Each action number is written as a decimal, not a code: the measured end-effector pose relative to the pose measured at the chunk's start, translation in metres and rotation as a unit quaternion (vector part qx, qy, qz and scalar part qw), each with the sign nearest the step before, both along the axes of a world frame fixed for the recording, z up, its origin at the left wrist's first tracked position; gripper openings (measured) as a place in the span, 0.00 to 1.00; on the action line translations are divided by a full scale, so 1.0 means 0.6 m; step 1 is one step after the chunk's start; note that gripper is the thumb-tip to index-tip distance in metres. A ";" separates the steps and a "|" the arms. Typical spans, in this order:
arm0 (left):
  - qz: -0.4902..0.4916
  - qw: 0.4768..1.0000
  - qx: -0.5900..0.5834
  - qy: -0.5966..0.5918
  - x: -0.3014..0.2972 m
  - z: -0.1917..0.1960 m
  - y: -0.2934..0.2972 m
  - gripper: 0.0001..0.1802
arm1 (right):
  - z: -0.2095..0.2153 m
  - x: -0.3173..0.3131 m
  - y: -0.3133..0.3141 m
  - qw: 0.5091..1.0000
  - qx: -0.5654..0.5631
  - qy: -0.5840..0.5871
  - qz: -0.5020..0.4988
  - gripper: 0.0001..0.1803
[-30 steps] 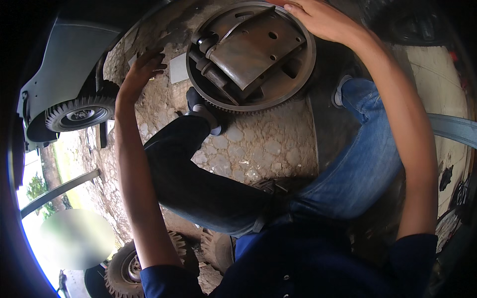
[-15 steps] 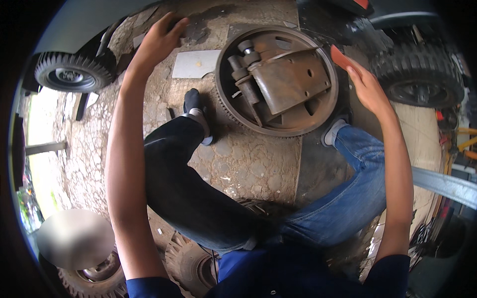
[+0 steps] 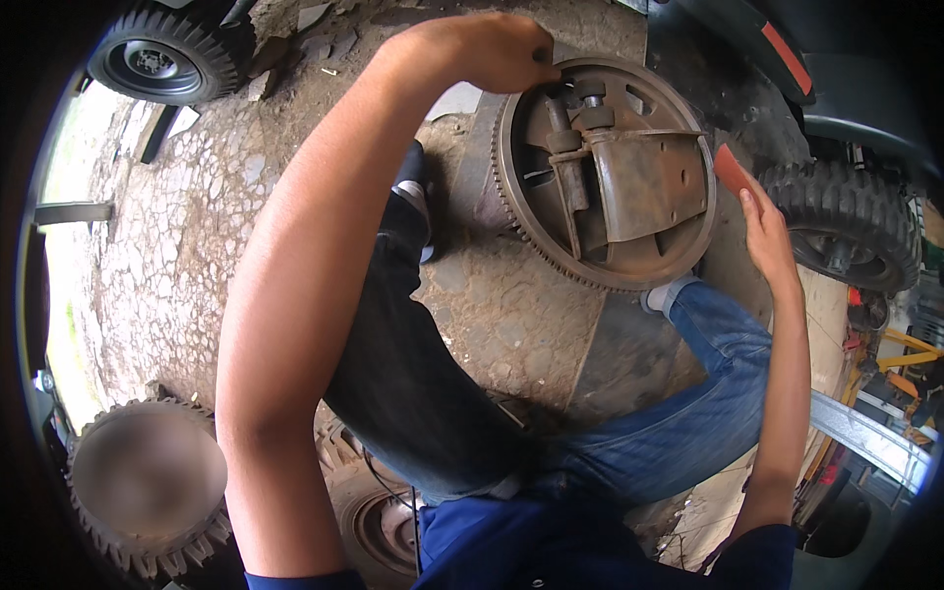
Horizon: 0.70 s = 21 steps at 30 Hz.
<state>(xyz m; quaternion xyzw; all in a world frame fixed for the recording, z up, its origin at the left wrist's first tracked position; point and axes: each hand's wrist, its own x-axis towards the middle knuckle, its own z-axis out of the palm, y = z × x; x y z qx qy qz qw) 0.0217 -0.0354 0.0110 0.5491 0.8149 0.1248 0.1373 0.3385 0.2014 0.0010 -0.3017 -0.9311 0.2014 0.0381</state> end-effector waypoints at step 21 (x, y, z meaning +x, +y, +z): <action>0.117 0.983 0.092 -0.107 -0.008 0.023 -0.004 0.14 | 0.097 -0.004 -0.072 0.980 -0.063 -0.049 0.182 0.24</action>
